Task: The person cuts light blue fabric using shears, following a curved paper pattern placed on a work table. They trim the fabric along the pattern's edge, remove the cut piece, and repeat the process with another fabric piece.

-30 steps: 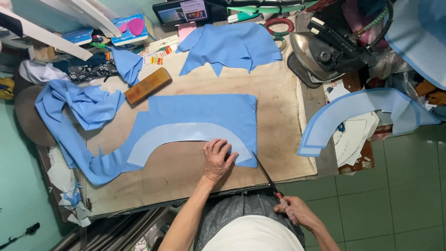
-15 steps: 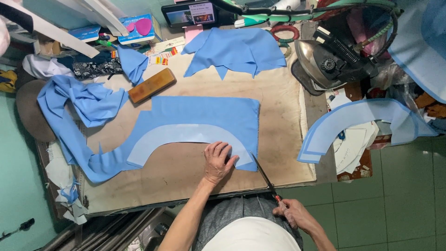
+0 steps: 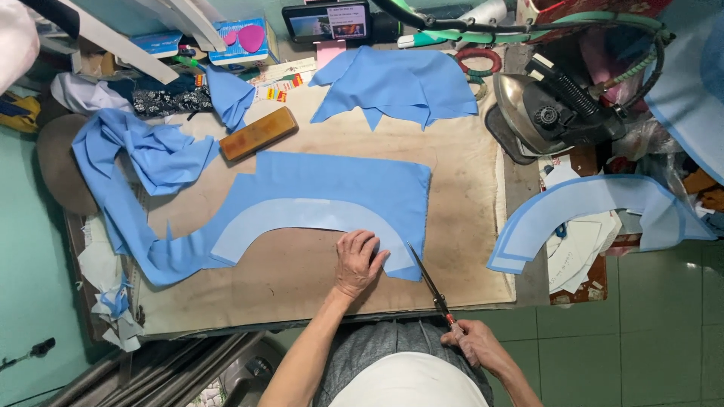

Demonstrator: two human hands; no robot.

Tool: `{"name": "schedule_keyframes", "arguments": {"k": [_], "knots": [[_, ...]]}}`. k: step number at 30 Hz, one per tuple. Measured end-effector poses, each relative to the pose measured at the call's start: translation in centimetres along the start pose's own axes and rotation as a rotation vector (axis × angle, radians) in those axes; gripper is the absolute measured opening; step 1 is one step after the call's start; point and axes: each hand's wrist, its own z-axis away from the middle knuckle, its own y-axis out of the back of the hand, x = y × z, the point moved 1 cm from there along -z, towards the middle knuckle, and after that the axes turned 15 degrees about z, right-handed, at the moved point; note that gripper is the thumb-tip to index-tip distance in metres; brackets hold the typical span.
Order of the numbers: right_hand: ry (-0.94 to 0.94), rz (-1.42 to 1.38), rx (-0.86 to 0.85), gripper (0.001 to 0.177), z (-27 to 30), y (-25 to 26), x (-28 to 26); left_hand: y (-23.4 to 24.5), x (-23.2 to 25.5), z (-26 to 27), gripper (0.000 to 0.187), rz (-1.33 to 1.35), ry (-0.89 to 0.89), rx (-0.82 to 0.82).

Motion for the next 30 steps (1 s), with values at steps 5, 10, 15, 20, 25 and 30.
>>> {"name": "schedule_keyframes", "arguments": {"k": [5, 10, 15, 20, 25, 30], "knots": [[-0.007, -0.020, -0.015, 0.045, 0.3, 0.3, -0.5, 0.0, 0.0, 0.0, 0.030, -0.001, -0.003, 0.008], [0.026, 0.002, 0.002, 0.038, -0.6, 0.3, -0.8, 0.2, 0.1, 0.0, 0.031, -0.001, 0.011, -0.001], [0.018, -0.040, 0.037, 0.033, -3.4, 0.2, 1.3, 0.1, 0.1, 0.0, 0.031, 0.002, 0.023, -0.012], [0.032, 0.019, 0.020, 0.027, 0.1, 0.5, -1.8, 0.0, -0.1, 0.2, 0.031, -0.001, 0.027, -0.009], [-0.140, -0.372, -0.073, 0.036, -4.1, 0.8, 0.0, 0.1, 0.0, 0.1, 0.031, -0.007, 0.026, -0.005], [-0.210, -0.544, -0.135, 0.053, -3.7, 0.8, -1.2, 0.5, 0.2, -0.1, 0.030, 0.005, 0.041, -0.007]]}}
